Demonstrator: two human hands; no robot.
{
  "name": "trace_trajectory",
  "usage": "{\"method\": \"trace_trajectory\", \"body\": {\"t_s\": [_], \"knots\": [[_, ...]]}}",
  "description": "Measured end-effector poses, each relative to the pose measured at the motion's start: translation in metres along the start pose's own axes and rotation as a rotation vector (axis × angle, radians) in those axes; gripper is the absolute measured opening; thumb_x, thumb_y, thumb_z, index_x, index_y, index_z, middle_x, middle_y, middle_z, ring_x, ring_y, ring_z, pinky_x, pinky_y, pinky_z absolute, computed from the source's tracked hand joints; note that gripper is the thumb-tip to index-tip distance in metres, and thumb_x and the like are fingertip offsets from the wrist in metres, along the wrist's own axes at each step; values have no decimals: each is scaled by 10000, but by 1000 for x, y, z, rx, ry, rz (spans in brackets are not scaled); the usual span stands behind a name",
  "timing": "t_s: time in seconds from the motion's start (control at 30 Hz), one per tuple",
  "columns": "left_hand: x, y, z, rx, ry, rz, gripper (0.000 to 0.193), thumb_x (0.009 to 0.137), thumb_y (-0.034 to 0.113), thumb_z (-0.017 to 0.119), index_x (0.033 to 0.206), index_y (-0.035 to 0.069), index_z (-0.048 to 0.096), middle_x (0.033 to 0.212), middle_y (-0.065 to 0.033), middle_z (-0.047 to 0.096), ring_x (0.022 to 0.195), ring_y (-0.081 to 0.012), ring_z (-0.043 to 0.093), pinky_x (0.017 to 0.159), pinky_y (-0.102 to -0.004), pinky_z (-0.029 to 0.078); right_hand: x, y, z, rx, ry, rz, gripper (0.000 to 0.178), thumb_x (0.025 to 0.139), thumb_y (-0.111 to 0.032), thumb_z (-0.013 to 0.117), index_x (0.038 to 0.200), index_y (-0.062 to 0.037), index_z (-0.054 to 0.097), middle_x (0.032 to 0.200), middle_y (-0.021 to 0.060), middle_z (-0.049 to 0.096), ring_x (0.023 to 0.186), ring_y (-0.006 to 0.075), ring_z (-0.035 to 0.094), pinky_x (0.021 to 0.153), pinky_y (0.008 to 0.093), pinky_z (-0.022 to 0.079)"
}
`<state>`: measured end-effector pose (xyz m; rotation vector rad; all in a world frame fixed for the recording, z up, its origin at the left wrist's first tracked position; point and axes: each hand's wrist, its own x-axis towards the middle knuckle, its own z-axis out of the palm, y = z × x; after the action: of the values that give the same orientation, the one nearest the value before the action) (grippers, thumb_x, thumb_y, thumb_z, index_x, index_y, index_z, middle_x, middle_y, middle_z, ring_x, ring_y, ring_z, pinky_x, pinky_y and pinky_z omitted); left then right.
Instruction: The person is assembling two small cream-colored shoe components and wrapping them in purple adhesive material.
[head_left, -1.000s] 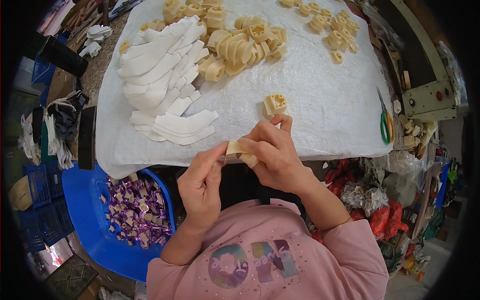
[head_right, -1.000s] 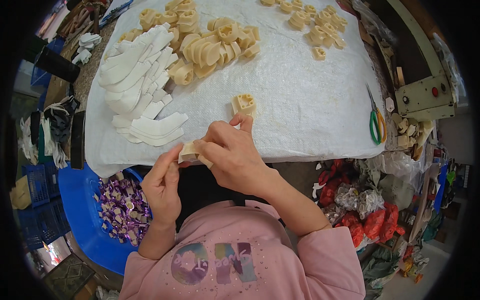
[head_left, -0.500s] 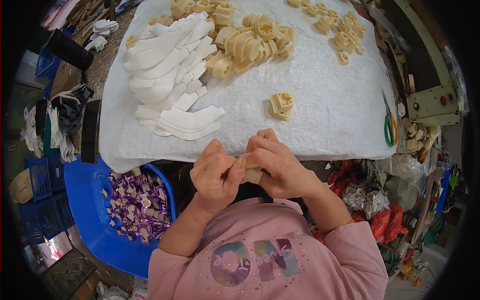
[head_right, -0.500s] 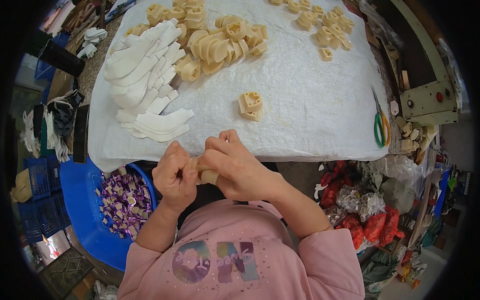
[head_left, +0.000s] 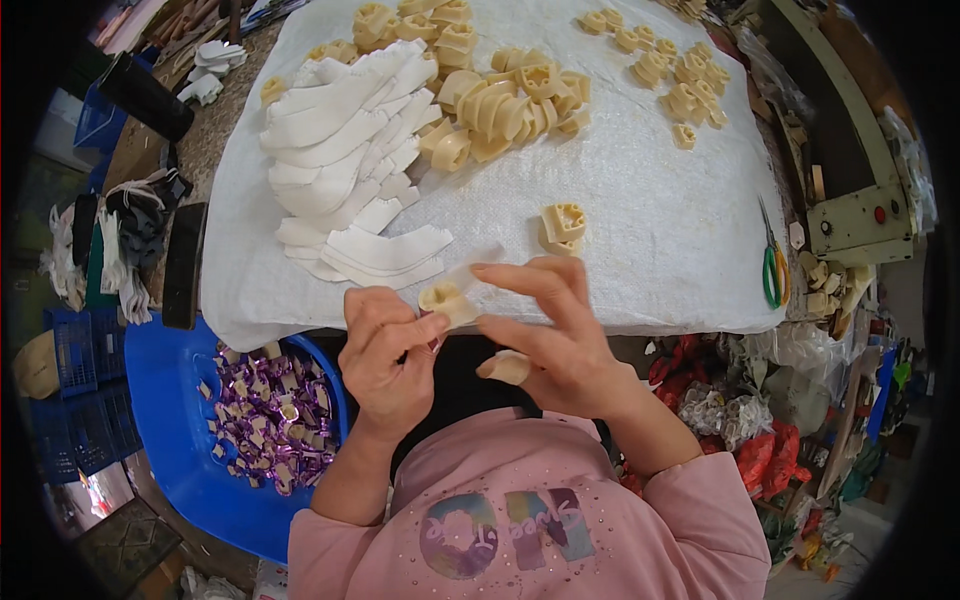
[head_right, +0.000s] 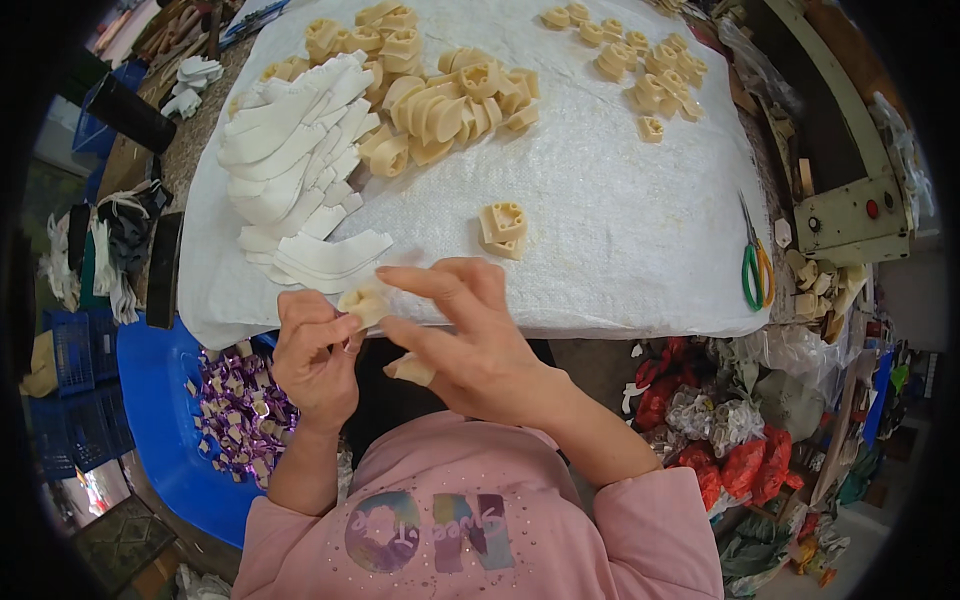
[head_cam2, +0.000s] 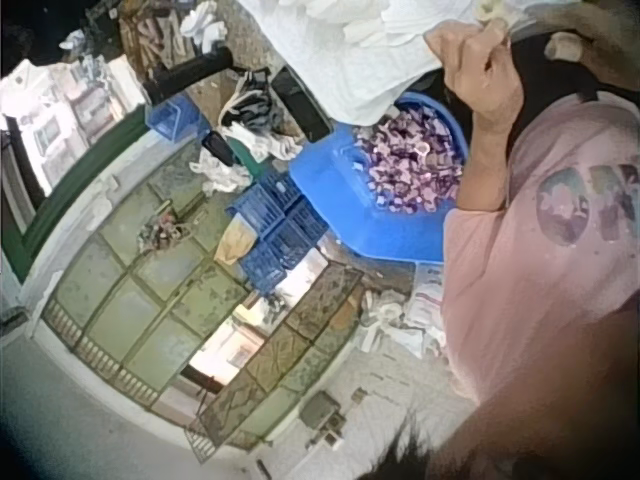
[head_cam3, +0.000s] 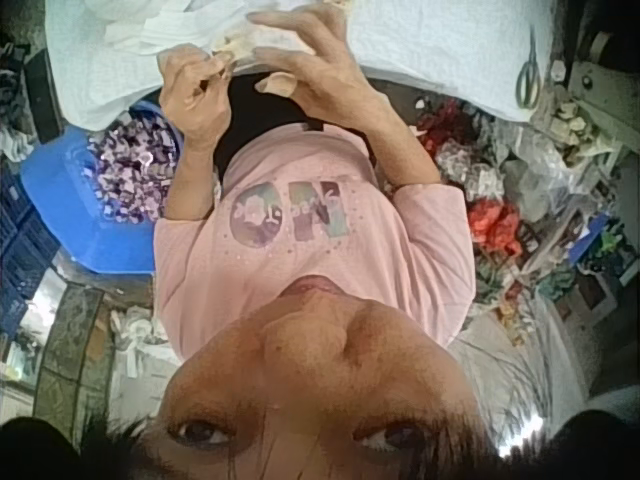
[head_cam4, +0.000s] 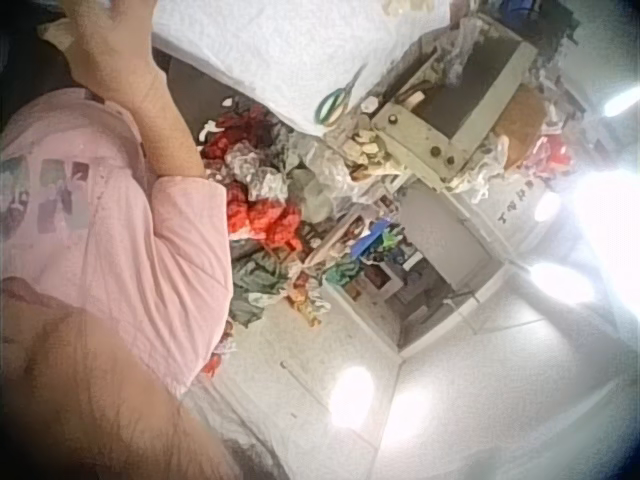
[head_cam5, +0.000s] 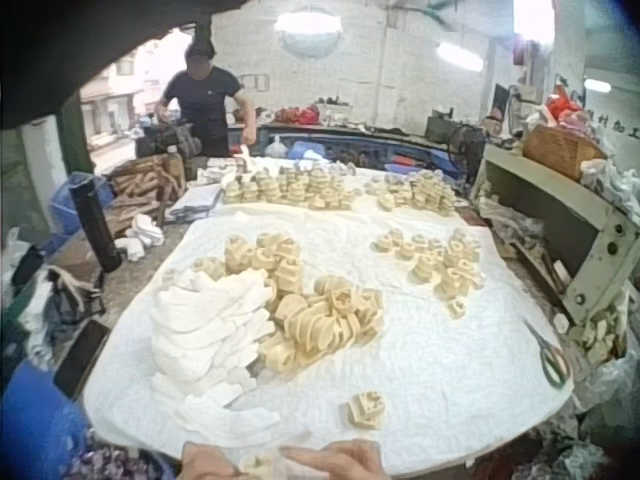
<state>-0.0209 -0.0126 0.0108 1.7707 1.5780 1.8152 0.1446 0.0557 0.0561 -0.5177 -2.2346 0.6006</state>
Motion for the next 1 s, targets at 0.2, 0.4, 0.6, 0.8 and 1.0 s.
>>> {"method": "trace_trajectory", "body": {"t_s": [0.2,0.4,0.6,0.8,1.0], "knots": [[2,15,8,-189,45,34,372,573,-164,665,857,74,638,729,-40,458,704,-211,456,590,-291,383,-39,8,15,687,114,586,182,850,-125,628,992,-45,545,950,84,595,819,174,576,744,295,460],[-5,17,13,-346,-119,118,301,625,-167,623,869,4,584,901,-153,593,837,-292,626,678,-348,516,-40,0,21,1245,357,736,202,948,-164,488,1048,10,508,1020,102,584,941,156,585,857,315,478],[-5,15,17,-5,-176,284,225,622,-108,640,824,-33,575,859,-146,576,728,-260,591,578,-319,473,-51,-5,12,1188,297,792,214,955,-142,456,1057,29,534,1076,129,584,993,173,578,867,313,484],[-1,23,19,183,-219,326,171,645,-56,646,796,-36,567,821,-128,549,674,-238,538,523,-305,413,-42,-11,12,900,218,665,237,938,-102,436,1082,41,558,1070,157,618,923,186,619,785,300,503],[3,24,15,216,-325,244,189,646,-96,637,797,-27,547,822,-118,540,630,-243,503,519,-312,409,-32,-10,6,406,-17,642,237,910,-128,462,1044,15,595,932,157,648,837,201,644,730,293,492]]}}
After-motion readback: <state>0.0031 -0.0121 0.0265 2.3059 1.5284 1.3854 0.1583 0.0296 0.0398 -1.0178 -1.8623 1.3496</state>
